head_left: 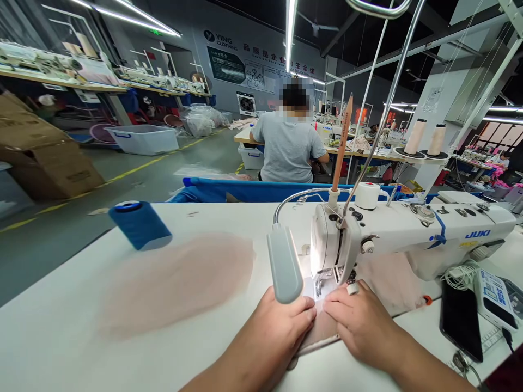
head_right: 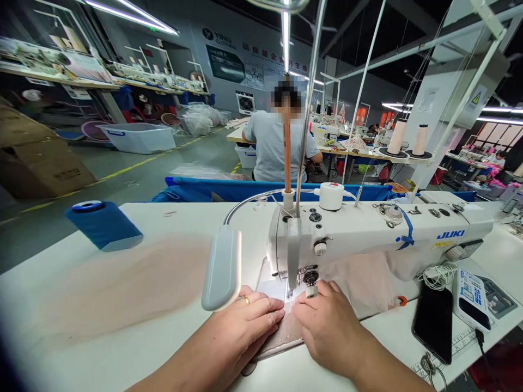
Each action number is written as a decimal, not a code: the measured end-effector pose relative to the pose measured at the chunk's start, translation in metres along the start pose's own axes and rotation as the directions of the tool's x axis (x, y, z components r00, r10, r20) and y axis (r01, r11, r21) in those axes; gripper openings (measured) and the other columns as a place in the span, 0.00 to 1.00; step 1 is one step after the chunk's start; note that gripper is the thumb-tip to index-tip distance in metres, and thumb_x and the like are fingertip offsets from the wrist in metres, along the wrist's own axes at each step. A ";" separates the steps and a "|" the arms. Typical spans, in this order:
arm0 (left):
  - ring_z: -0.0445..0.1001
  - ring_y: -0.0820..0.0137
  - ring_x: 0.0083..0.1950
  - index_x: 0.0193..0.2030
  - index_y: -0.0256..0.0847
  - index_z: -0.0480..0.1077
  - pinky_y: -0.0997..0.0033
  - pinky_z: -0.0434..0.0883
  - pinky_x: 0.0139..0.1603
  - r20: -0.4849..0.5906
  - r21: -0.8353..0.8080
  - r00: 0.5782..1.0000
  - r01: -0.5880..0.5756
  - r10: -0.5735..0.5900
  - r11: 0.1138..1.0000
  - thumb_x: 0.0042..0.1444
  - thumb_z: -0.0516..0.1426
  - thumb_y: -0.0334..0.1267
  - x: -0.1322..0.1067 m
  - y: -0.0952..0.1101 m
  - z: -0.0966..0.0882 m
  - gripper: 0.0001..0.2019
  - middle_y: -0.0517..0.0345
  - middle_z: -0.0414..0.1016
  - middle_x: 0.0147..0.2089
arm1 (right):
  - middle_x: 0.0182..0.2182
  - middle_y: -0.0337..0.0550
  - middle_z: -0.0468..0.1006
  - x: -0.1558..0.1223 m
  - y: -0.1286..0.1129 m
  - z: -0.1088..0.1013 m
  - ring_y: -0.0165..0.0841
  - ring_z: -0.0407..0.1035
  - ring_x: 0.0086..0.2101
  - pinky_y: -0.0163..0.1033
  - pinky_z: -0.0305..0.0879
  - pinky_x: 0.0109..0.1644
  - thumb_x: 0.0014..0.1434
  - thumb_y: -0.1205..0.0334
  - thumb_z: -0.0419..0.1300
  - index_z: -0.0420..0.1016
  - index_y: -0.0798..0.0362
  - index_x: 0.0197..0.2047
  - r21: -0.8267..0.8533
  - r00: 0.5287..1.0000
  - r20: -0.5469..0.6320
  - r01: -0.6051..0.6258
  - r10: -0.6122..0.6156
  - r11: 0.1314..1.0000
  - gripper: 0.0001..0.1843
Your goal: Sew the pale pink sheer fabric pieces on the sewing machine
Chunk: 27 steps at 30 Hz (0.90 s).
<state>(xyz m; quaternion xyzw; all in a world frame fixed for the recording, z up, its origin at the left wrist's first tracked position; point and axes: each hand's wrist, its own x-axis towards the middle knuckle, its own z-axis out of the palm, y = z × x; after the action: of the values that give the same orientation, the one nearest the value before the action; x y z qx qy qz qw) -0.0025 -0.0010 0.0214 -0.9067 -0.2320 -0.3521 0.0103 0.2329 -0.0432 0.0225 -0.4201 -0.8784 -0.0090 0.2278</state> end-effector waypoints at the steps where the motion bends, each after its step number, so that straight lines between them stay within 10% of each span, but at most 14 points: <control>1: 0.78 0.63 0.36 0.37 0.45 0.79 0.62 0.72 0.42 -0.009 0.007 1.000 0.002 -0.002 1.000 0.67 0.53 0.23 0.000 -0.003 0.002 0.17 0.55 0.83 0.37 | 0.46 0.42 0.86 0.001 0.000 0.000 0.42 0.70 0.42 0.46 0.62 0.46 0.60 0.77 0.62 0.77 0.49 0.44 -0.001 1.000 0.003 -0.019 0.019 1.000 0.14; 10: 0.80 0.58 0.44 0.44 0.47 0.84 0.59 0.76 0.45 0.026 0.054 0.994 0.103 -0.104 0.993 0.76 0.47 0.33 -0.002 -0.015 0.006 0.22 0.52 0.86 0.44 | 0.60 0.53 0.84 0.006 0.003 0.004 0.48 0.71 0.49 0.51 0.70 0.52 0.60 0.76 0.59 0.77 0.56 0.65 -0.074 0.995 0.004 -0.101 0.102 0.992 0.30; 21: 0.78 0.47 0.63 0.67 0.48 0.74 0.48 0.76 0.62 0.061 0.126 0.971 0.221 -0.230 0.967 0.73 0.57 0.48 -0.020 -0.038 0.013 0.20 0.44 0.79 0.68 | 0.57 0.53 0.84 0.002 0.002 0.007 0.46 0.73 0.47 0.50 0.73 0.51 0.61 0.78 0.57 0.77 0.53 0.62 0.001 0.994 -0.084 -0.072 0.072 0.997 0.28; 27: 0.83 0.52 0.46 0.44 0.45 0.81 0.56 0.76 0.48 0.345 0.178 0.887 0.259 -0.306 0.949 0.70 0.59 0.44 -0.011 0.002 -0.022 0.10 0.47 0.86 0.45 | 0.55 0.49 0.84 0.006 -0.009 0.006 0.44 0.76 0.52 0.48 0.75 0.56 0.64 0.76 0.57 0.76 0.50 0.61 0.146 0.992 -0.108 0.075 -0.060 0.986 0.24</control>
<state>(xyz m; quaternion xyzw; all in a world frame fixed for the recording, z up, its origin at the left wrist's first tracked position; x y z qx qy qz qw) -0.0225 -0.0111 0.0309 -0.9104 -0.3814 -0.1581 -0.0272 0.2208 -0.0434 0.0206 -0.3707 -0.8775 0.0275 0.3031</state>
